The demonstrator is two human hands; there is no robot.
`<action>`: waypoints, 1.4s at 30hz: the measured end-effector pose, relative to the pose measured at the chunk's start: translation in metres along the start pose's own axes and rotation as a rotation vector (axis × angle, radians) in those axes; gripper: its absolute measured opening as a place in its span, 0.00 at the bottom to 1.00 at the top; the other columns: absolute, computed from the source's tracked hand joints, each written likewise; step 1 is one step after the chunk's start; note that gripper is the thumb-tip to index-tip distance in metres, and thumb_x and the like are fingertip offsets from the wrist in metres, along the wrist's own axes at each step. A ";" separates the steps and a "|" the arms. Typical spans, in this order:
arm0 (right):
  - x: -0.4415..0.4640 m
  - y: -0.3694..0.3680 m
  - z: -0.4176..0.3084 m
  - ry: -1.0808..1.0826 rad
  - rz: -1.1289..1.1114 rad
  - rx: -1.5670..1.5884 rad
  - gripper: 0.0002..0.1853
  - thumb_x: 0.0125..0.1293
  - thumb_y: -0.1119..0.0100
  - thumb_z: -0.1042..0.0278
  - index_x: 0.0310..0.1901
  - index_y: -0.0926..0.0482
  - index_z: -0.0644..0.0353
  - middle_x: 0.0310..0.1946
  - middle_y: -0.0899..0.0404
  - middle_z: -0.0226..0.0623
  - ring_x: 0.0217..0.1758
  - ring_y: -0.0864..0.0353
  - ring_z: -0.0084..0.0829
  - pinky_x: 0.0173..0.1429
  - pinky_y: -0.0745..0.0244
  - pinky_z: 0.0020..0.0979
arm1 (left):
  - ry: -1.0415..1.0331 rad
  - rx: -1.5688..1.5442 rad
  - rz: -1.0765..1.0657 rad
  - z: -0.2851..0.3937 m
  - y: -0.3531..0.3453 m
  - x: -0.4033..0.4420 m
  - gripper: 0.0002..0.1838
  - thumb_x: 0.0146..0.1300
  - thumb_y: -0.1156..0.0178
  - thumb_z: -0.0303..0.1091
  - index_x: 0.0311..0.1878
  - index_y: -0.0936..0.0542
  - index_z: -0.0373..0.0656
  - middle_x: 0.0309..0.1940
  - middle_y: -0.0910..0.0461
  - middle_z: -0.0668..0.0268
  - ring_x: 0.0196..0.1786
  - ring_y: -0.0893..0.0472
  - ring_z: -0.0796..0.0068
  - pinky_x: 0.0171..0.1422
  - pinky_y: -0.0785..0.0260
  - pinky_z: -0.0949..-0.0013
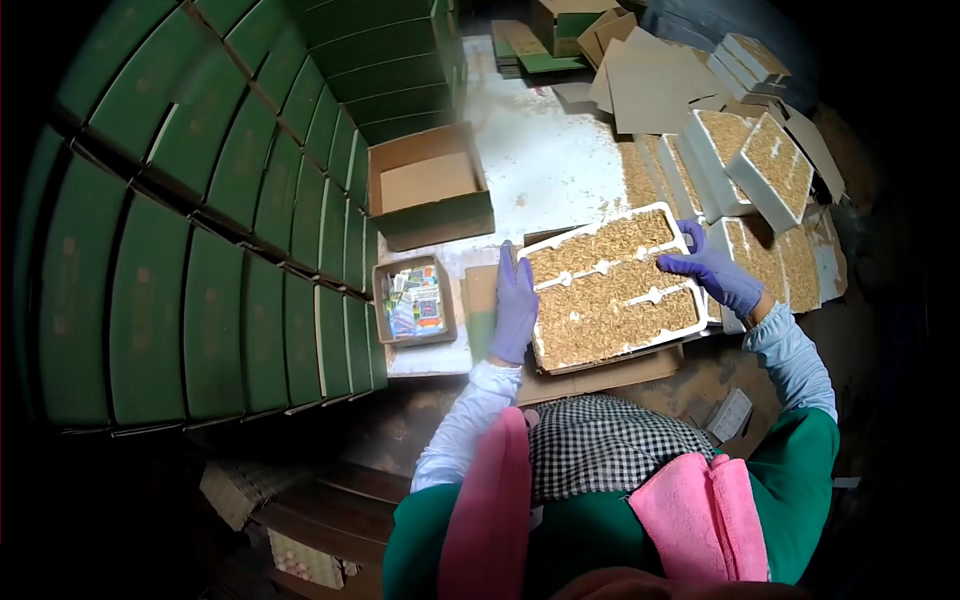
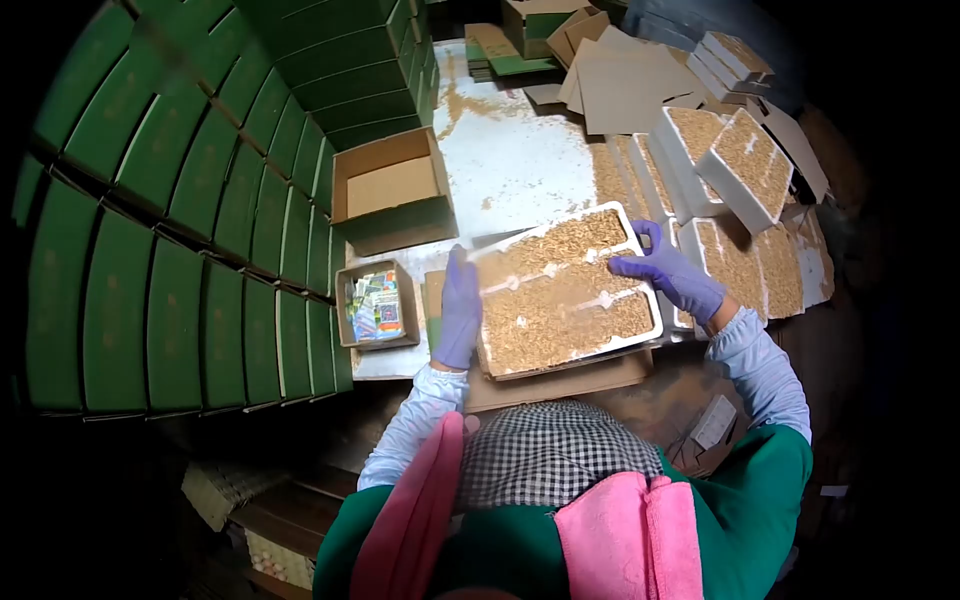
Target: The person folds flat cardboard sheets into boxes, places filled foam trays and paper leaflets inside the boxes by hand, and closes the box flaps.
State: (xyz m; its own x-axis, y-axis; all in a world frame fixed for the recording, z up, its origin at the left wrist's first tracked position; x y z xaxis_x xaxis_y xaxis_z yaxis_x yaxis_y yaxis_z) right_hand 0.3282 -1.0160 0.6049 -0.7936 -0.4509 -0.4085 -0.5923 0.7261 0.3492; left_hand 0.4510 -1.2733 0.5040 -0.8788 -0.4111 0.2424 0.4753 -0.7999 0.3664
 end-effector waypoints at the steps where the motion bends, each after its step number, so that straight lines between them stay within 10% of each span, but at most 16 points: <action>1: 0.002 -0.004 -0.002 -0.006 -0.012 -0.157 0.54 0.60 0.26 0.52 0.73 0.53 0.71 0.68 0.40 0.48 0.68 0.32 0.32 0.69 0.34 0.33 | 0.136 -0.216 0.026 -0.010 0.007 0.003 0.30 0.78 0.54 0.40 0.74 0.44 0.29 0.74 0.42 0.44 0.75 0.40 0.53 0.79 0.48 0.64; 3: 0.013 -0.007 0.012 0.052 -0.034 -0.242 0.50 0.61 0.28 0.50 0.72 0.48 0.69 0.65 0.36 0.45 0.67 0.33 0.31 0.67 0.34 0.33 | -0.111 -0.025 0.026 -0.006 0.016 -0.004 0.28 0.77 0.52 0.41 0.72 0.38 0.33 0.67 0.32 0.44 0.70 0.31 0.54 0.74 0.40 0.63; 6: 0.015 -0.010 0.025 -0.089 -0.094 -0.304 0.37 0.60 0.28 0.54 0.64 0.33 0.67 0.47 0.20 0.42 0.50 0.21 0.33 0.57 0.27 0.34 | 0.476 -0.245 0.128 -0.077 0.078 -0.006 0.17 0.70 0.44 0.43 0.50 0.17 0.40 0.41 0.15 0.57 0.42 0.16 0.63 0.51 0.26 0.64; 8: 0.025 -0.007 0.048 0.003 0.045 -0.685 0.37 0.60 0.30 0.56 0.63 0.35 0.68 0.45 0.19 0.53 0.49 0.17 0.44 0.56 0.25 0.40 | 0.481 0.544 0.032 -0.092 0.146 -0.016 0.18 0.64 0.40 0.51 0.35 0.17 0.44 0.32 0.16 0.60 0.36 0.17 0.63 0.40 0.29 0.61; 13: 0.049 -0.040 0.066 0.018 0.081 -1.196 0.44 0.64 0.38 0.57 0.71 0.49 0.77 0.49 0.22 0.57 0.48 0.17 0.49 0.54 0.24 0.41 | 0.523 1.104 -0.238 -0.178 0.145 -0.032 0.28 0.46 0.33 0.61 0.39 0.16 0.45 0.38 0.15 0.54 0.43 0.16 0.54 0.47 0.27 0.57; 16: 0.047 -0.052 0.055 0.179 -0.048 -1.057 0.27 0.67 0.42 0.53 0.58 0.30 0.67 0.50 0.23 0.53 0.52 0.20 0.48 0.57 0.24 0.44 | 0.647 1.166 -0.305 -0.175 0.138 -0.018 0.25 0.45 0.33 0.57 0.39 0.13 0.45 0.39 0.14 0.54 0.46 0.15 0.57 0.49 0.23 0.57; 18: 0.024 -0.053 0.044 0.435 -0.083 -0.618 0.33 0.70 0.47 0.41 0.66 0.31 0.60 0.61 0.28 0.56 0.63 0.25 0.50 0.69 0.33 0.43 | 0.585 1.293 -0.249 -0.236 0.152 -0.014 0.21 0.51 0.36 0.55 0.36 0.12 0.46 0.43 0.14 0.55 0.47 0.15 0.57 0.52 0.23 0.59; 23: -0.073 0.218 -0.016 0.574 0.768 -0.041 0.22 0.70 0.44 0.50 0.60 0.21 0.53 0.54 0.19 0.42 0.53 0.16 0.36 0.58 0.22 0.37 | 0.651 1.102 -0.152 -0.224 0.168 -0.017 0.21 0.54 0.35 0.50 0.43 0.14 0.43 0.46 0.16 0.51 0.49 0.17 0.51 0.53 0.26 0.56; 26: -0.057 0.413 0.044 0.262 1.257 -0.510 0.29 0.66 0.42 0.51 0.64 0.27 0.59 0.58 0.23 0.47 0.60 0.21 0.44 0.63 0.26 0.38 | 0.800 1.140 -0.238 -0.201 0.164 -0.021 0.19 0.57 0.35 0.49 0.44 0.14 0.45 0.44 0.15 0.55 0.46 0.16 0.54 0.50 0.25 0.57; 29: -0.003 0.509 0.102 -0.067 1.356 -1.074 0.27 0.65 0.44 0.58 0.66 0.28 0.53 0.65 0.28 0.46 0.69 0.30 0.42 0.73 0.38 0.40 | 0.568 1.088 0.035 -0.143 0.193 -0.003 0.13 0.56 0.34 0.44 0.37 0.16 0.44 0.34 0.15 0.58 0.38 0.16 0.55 0.44 0.26 0.57; 32: 0.034 0.548 0.141 -0.136 1.281 -1.190 0.26 0.65 0.47 0.65 0.67 0.28 0.50 0.67 0.29 0.44 0.71 0.31 0.41 0.74 0.39 0.41 | 0.310 0.170 0.140 -0.008 0.140 0.032 0.04 0.59 0.45 0.24 0.32 0.23 0.32 0.26 0.19 0.59 0.31 0.20 0.69 0.39 0.29 0.67; 35: 0.046 0.562 0.149 -0.110 1.119 -1.041 0.25 0.68 0.49 0.70 0.67 0.28 0.49 0.67 0.28 0.39 0.70 0.29 0.41 0.72 0.35 0.40 | 0.007 0.617 -0.213 0.180 0.010 0.040 0.07 0.58 0.48 0.24 0.37 0.22 0.36 0.32 0.20 0.57 0.36 0.19 0.61 0.41 0.30 0.66; 39: 0.001 0.508 0.069 0.084 1.169 -1.070 0.21 0.71 0.47 0.56 0.65 0.25 0.43 0.59 0.21 0.40 0.60 0.21 0.42 0.64 0.28 0.40 | -0.186 0.940 -0.726 0.104 -0.090 0.001 0.14 0.61 0.38 0.44 0.46 0.19 0.49 0.40 0.18 0.62 0.44 0.19 0.57 0.46 0.28 0.58; 42: -0.050 0.367 -0.005 0.642 1.110 -0.945 0.28 0.63 0.45 0.73 0.66 0.25 0.43 0.57 0.22 0.38 0.57 0.23 0.43 0.59 0.25 0.38 | -0.237 0.819 -0.604 0.097 -0.077 0.008 0.17 0.66 0.42 0.40 0.55 0.21 0.46 0.55 0.21 0.62 0.55 0.21 0.58 0.59 0.30 0.59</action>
State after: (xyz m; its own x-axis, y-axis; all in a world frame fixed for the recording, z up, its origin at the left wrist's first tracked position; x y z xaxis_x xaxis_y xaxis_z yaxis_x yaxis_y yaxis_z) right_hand 0.1492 -0.7298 0.7579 -0.6509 -0.2525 0.7159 0.6187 0.3700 0.6930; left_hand 0.4118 -1.1722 0.5648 -0.9909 0.1262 -0.0462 -0.0787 -0.2660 0.9607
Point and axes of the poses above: each hand's wrist, its own x-axis towards the middle knuckle, its own y-axis out of the back of the hand, z = x × y, the point moved 9 cm from there along x, towards the middle knuckle
